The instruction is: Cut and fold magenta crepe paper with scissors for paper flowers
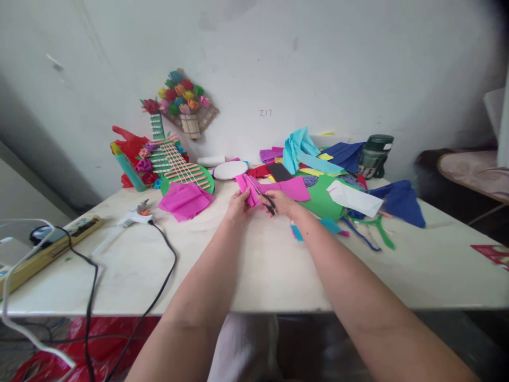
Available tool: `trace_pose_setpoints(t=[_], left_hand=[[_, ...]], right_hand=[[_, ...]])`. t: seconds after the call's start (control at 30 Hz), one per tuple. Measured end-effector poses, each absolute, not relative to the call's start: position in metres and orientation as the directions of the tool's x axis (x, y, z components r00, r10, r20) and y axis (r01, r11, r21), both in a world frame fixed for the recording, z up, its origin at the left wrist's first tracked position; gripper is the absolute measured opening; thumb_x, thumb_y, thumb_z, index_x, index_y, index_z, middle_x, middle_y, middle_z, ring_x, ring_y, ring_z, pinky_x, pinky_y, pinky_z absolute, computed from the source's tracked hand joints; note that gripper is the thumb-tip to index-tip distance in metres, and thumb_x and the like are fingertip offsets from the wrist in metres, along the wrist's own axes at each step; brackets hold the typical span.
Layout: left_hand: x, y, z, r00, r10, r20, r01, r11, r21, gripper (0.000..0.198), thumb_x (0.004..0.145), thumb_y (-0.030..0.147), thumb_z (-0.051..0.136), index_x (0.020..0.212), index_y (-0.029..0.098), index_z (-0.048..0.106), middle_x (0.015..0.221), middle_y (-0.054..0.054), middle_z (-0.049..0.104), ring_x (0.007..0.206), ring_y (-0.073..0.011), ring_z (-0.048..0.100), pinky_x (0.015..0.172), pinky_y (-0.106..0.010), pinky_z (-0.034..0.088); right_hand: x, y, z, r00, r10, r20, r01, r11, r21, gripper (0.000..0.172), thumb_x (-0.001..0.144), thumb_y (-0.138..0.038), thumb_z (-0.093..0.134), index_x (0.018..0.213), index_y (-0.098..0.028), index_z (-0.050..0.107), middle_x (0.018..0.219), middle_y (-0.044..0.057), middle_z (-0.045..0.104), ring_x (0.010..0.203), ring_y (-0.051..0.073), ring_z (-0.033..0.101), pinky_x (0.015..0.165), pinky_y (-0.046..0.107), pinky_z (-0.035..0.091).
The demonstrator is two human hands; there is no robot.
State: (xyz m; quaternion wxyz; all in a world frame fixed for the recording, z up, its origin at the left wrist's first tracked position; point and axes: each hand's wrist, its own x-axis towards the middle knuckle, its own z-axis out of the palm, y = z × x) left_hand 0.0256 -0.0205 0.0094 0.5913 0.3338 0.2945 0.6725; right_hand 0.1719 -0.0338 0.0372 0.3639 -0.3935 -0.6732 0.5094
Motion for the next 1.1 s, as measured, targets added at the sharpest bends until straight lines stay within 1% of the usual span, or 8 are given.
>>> trace_pose_setpoints(t=[0.23,0.43,0.8,0.9,1.0,1.03,1.1], left_hand=[[0.0250,-0.0201,0.0095,-0.069,0.992,0.104,-0.615,-0.125,0.779,0.011,0.072,0.016,0.067,0.081,0.012,0.062,0.066,-0.002,0.065,0.054,-0.0104,0.058,0.060,-0.023,0.046],[0.0249,-0.0218,0.0117,-0.073,0.992,0.098,-0.607,-0.122,0.786,0.016,0.069,0.019,0.071,0.080,0.013,0.060,0.065,-0.001,0.065,0.053,-0.0102,0.058,0.059,-0.023,0.046],[0.0244,-0.0231,0.0137,-0.093,0.993,0.072,-0.611,-0.114,0.783,0.013,0.072,0.017,0.069,0.077,0.013,0.058,0.062,0.000,0.062,0.051,-0.0095,0.056,0.057,-0.023,0.045],[0.0244,-0.0231,0.0134,-0.093,0.993,0.069,-0.615,-0.112,0.781,0.010,0.072,0.016,0.068,0.076,0.013,0.058,0.061,0.000,0.063,0.052,-0.0098,0.057,0.059,-0.023,0.046],[0.0246,-0.0235,0.0135,-0.080,0.994,0.077,-0.620,-0.110,0.777,0.010,0.071,0.014,0.068,0.076,0.013,0.060,0.063,-0.001,0.064,0.054,-0.0102,0.058,0.062,-0.023,0.048],[0.0247,-0.0238,0.0136,-0.072,0.994,0.082,-0.622,-0.109,0.776,0.010,0.071,0.014,0.068,0.077,0.013,0.060,0.064,-0.001,0.064,0.055,-0.0103,0.059,0.063,-0.024,0.048],[0.0247,-0.0244,0.0139,-0.058,0.994,0.088,-0.621,-0.105,0.777,0.010,0.071,0.013,0.068,0.078,0.012,0.061,0.065,-0.001,0.065,0.056,-0.0104,0.060,0.064,-0.023,0.048]], right_hand=[[0.1714,-0.0366,0.0394,-0.417,0.903,0.100,0.178,0.189,-0.966,0.033,0.077,-0.040,0.066,0.061,-0.017,0.048,0.041,-0.006,0.050,0.032,0.006,0.046,0.031,0.016,0.037],[0.1704,-0.0379,0.0408,-0.420,0.900,0.116,0.171,0.204,-0.964,0.033,0.075,-0.037,0.068,0.059,-0.017,0.047,0.040,-0.007,0.048,0.033,0.006,0.045,0.031,0.016,0.037],[0.1667,-0.0406,0.0425,-0.394,0.913,0.101,0.139,0.168,-0.976,0.029,0.069,-0.029,0.071,0.058,-0.017,0.048,0.039,-0.008,0.046,0.032,0.006,0.042,0.031,0.017,0.038],[0.1668,-0.0366,0.0390,-0.403,0.911,0.091,0.130,0.155,-0.979,0.030,0.072,-0.032,0.069,0.058,-0.017,0.047,0.039,-0.007,0.047,0.031,0.006,0.042,0.030,0.017,0.037],[0.1701,-0.0322,0.0355,-0.433,0.897,0.088,0.114,0.152,-0.982,0.031,0.075,-0.039,0.066,0.061,-0.017,0.048,0.041,-0.006,0.050,0.031,0.007,0.045,0.031,0.017,0.038],[0.1718,-0.0318,0.0352,-0.446,0.891,0.086,0.114,0.152,-0.982,0.032,0.076,-0.041,0.064,0.063,-0.017,0.049,0.042,-0.005,0.052,0.032,0.007,0.047,0.030,0.017,0.037],[0.1753,-0.0329,0.0364,-0.466,0.881,0.080,0.119,0.152,-0.981,0.034,0.079,-0.045,0.061,0.066,-0.016,0.050,0.045,-0.003,0.055,0.033,0.008,0.051,0.028,0.016,0.031]])
